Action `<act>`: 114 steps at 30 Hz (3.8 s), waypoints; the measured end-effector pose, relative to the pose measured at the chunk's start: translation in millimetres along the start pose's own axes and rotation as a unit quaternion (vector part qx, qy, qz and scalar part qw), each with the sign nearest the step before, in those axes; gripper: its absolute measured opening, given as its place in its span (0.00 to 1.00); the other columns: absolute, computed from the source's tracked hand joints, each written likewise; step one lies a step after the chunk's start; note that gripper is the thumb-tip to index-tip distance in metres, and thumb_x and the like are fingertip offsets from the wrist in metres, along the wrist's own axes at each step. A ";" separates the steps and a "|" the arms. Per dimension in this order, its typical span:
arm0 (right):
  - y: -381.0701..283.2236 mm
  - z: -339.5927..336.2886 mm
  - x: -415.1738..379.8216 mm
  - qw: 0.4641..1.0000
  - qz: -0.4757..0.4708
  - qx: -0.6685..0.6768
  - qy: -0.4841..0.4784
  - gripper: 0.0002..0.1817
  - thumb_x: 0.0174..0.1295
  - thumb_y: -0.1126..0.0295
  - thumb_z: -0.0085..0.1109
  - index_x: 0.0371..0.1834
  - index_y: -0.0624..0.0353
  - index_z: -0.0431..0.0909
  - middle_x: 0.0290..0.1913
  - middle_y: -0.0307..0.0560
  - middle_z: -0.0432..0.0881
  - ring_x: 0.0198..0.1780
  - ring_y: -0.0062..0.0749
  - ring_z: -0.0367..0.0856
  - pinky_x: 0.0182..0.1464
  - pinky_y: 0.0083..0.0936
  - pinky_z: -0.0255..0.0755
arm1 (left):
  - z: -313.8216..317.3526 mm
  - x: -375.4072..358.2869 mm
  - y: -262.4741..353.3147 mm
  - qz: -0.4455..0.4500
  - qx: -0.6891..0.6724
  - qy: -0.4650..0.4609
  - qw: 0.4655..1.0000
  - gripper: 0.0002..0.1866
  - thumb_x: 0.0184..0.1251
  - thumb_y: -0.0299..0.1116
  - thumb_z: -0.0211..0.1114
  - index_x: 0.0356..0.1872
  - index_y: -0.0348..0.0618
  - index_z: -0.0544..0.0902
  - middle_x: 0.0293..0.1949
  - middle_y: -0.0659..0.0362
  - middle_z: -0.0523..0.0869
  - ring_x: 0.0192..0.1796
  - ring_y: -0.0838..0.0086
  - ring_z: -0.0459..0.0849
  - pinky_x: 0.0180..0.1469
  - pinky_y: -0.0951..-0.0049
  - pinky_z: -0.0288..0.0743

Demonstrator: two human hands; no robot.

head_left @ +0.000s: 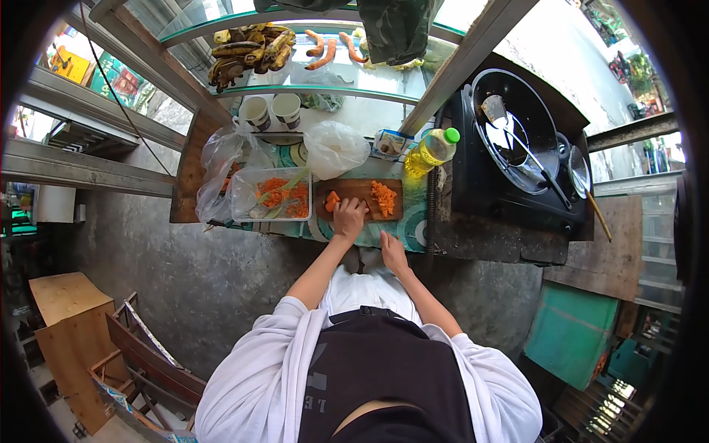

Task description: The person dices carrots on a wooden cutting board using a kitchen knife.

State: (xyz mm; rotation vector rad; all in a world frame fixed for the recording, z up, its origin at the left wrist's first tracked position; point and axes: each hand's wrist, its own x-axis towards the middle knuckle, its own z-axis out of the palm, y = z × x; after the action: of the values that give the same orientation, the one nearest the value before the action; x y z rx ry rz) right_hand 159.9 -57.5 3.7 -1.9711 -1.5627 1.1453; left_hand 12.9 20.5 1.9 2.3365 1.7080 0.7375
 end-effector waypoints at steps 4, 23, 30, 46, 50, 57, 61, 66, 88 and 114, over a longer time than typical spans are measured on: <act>-6.8 -7.6 -5.0 0.999 0.030 0.013 -0.014 0.28 0.69 0.52 0.31 0.29 0.66 0.71 0.24 0.61 0.74 0.32 0.58 0.73 0.36 0.43 0.63 | 2.8 -1.7 -0.7 -0.001 0.005 0.011 1.000 0.10 0.50 0.35 0.65 0.34 0.46 0.84 0.29 0.62 0.78 0.37 0.68 0.75 0.41 0.66 0.65; -5.5 -1.0 7.5 0.999 -0.005 -0.046 -0.002 0.27 0.70 0.53 0.30 0.32 0.66 0.74 0.32 0.64 0.77 0.39 0.63 0.73 0.46 0.48 0.64 | 0.5 -0.3 0.4 -0.007 0.012 0.020 1.000 0.08 0.50 0.36 0.65 0.31 0.48 0.84 0.28 0.62 0.77 0.36 0.67 0.74 0.40 0.66 0.66; -11.6 -6.9 -1.2 1.000 0.007 -0.002 -0.024 0.27 0.69 0.53 0.31 0.30 0.67 0.72 0.27 0.63 0.75 0.35 0.63 0.72 0.41 0.44 0.65 | -2.0 -0.5 -1.4 -0.007 -0.002 0.000 1.000 0.06 0.49 0.33 0.65 0.29 0.47 0.83 0.29 0.62 0.76 0.38 0.67 0.74 0.40 0.65 0.66; -6.0 -0.8 8.6 0.998 0.006 -0.054 -0.008 0.27 0.69 0.52 0.31 0.32 0.66 0.73 0.30 0.66 0.77 0.37 0.64 0.73 0.41 0.48 0.65 | -2.7 -1.6 -0.4 -0.009 0.029 0.012 0.999 0.08 0.51 0.34 0.64 0.32 0.46 0.83 0.29 0.62 0.76 0.37 0.67 0.74 0.40 0.66 0.66; -0.9 -2.7 1.6 0.999 -0.028 -0.028 0.000 0.27 0.69 0.52 0.32 0.31 0.67 0.73 0.29 0.66 0.76 0.38 0.65 0.71 0.40 0.48 0.63 | -1.1 -3.9 0.6 -0.019 0.006 -0.012 1.000 0.10 0.53 0.33 0.64 0.35 0.42 0.84 0.30 0.60 0.77 0.39 0.67 0.74 0.41 0.66 0.66; -13.1 -9.4 -3.7 0.998 -0.021 -0.056 -0.003 0.26 0.69 0.53 0.32 0.34 0.66 0.74 0.33 0.67 0.77 0.40 0.66 0.72 0.44 0.49 0.65 | -1.1 -4.1 -0.6 -0.026 0.008 -0.022 0.999 0.08 0.52 0.32 0.64 0.33 0.42 0.84 0.30 0.60 0.77 0.40 0.67 0.74 0.42 0.66 0.66; -23.6 -12.5 -1.2 0.996 0.041 -0.074 -0.016 0.26 0.69 0.53 0.32 0.36 0.66 0.74 0.34 0.67 0.77 0.42 0.64 0.72 0.45 0.49 0.65 | -1.0 -3.4 1.2 -0.028 0.008 -0.019 0.999 0.07 0.52 0.32 0.65 0.32 0.42 0.84 0.30 0.60 0.77 0.40 0.67 0.74 0.43 0.65 0.66; -18.0 -9.6 5.8 0.998 0.008 -0.065 -0.008 0.27 0.69 0.53 0.31 0.35 0.66 0.75 0.34 0.67 0.78 0.41 0.64 0.73 0.44 0.49 0.66 | -4.8 -4.2 2.0 -0.013 0.036 -0.006 0.999 0.08 0.52 0.34 0.65 0.33 0.43 0.84 0.30 0.60 0.76 0.40 0.66 0.73 0.42 0.64 0.66; -10.6 -11.7 14.2 0.997 -0.021 -0.066 -0.024 0.29 0.68 0.51 0.33 0.32 0.67 0.74 0.32 0.65 0.78 0.39 0.63 0.74 0.40 0.46 0.66 | 1.1 -5.9 -1.8 -0.022 0.027 -0.004 0.999 0.07 0.52 0.32 0.65 0.32 0.43 0.84 0.30 0.60 0.76 0.40 0.66 0.74 0.41 0.63 0.68; -1.7 -2.5 4.7 0.998 -0.045 -0.031 0.016 0.28 0.69 0.52 0.32 0.29 0.68 0.72 0.29 0.66 0.76 0.37 0.64 0.72 0.39 0.48 0.62 | -3.8 -4.8 -0.5 -0.036 0.000 -0.005 0.999 0.09 0.51 0.35 0.66 0.33 0.44 0.84 0.29 0.61 0.77 0.39 0.67 0.74 0.41 0.65 0.67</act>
State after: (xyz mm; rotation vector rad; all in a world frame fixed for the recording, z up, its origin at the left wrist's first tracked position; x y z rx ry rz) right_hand 161.0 -52.1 4.7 -1.9271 -1.6712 1.0373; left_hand 9.6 15.6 3.6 2.2619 1.7758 0.7128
